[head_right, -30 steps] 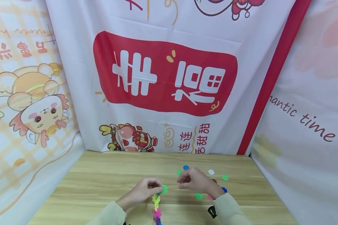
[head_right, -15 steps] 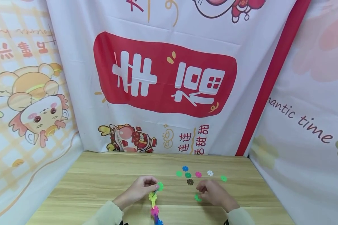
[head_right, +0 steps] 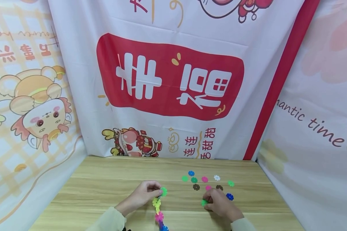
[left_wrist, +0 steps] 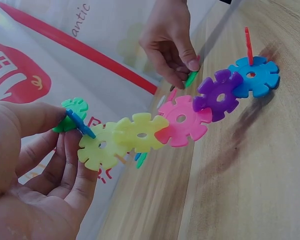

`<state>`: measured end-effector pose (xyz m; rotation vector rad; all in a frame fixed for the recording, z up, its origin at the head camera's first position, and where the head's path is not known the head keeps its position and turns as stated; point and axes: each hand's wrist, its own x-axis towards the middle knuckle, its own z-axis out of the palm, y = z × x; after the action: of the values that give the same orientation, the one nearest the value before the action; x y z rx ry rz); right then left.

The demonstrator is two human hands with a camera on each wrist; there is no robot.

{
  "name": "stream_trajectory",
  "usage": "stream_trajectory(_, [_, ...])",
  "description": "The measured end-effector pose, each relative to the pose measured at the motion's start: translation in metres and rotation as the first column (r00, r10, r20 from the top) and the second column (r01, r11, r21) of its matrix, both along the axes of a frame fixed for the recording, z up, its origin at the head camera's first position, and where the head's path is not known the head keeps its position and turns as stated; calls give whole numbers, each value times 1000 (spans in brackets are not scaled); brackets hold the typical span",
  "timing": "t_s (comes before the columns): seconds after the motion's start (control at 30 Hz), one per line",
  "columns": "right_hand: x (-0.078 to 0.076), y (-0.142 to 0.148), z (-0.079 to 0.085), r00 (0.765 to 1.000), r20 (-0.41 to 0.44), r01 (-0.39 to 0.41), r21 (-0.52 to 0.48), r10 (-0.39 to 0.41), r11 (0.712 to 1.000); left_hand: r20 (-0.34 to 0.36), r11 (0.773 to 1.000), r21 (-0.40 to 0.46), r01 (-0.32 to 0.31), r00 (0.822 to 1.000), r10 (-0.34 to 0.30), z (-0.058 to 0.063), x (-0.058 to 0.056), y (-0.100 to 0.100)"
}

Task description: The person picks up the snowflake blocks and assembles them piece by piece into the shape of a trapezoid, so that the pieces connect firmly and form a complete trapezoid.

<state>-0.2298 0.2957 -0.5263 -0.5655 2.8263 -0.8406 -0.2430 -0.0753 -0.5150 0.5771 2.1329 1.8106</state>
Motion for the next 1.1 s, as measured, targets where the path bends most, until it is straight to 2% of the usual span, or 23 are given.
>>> stream_trajectory(0.23, [-10,0,5,998,61,2,40,-4,999,8,1000,-1,-3,1000,3,0,1,1])
stream_trajectory(0.43, [-12,-3,11,995,103,-20,21,18,1000,25,1000,-1,-5,1000,5,1,2,-1])
stream_trajectory(0.7, [-8,-13,28,990,40,-135,-14,136,991,39,1000,-6,-7,999,7,1,4,-3])
stream_trajectory(0.87, [-13,-25,45,977,18,-208,-75,210,975,40,1000,-9,-7,999,7,1,4,-3])
stream_trajectory(1.1, [-23,-49,62,978,0,-206,-152,208,967,52,1000,-12,-4,999,5,2,5,-5])
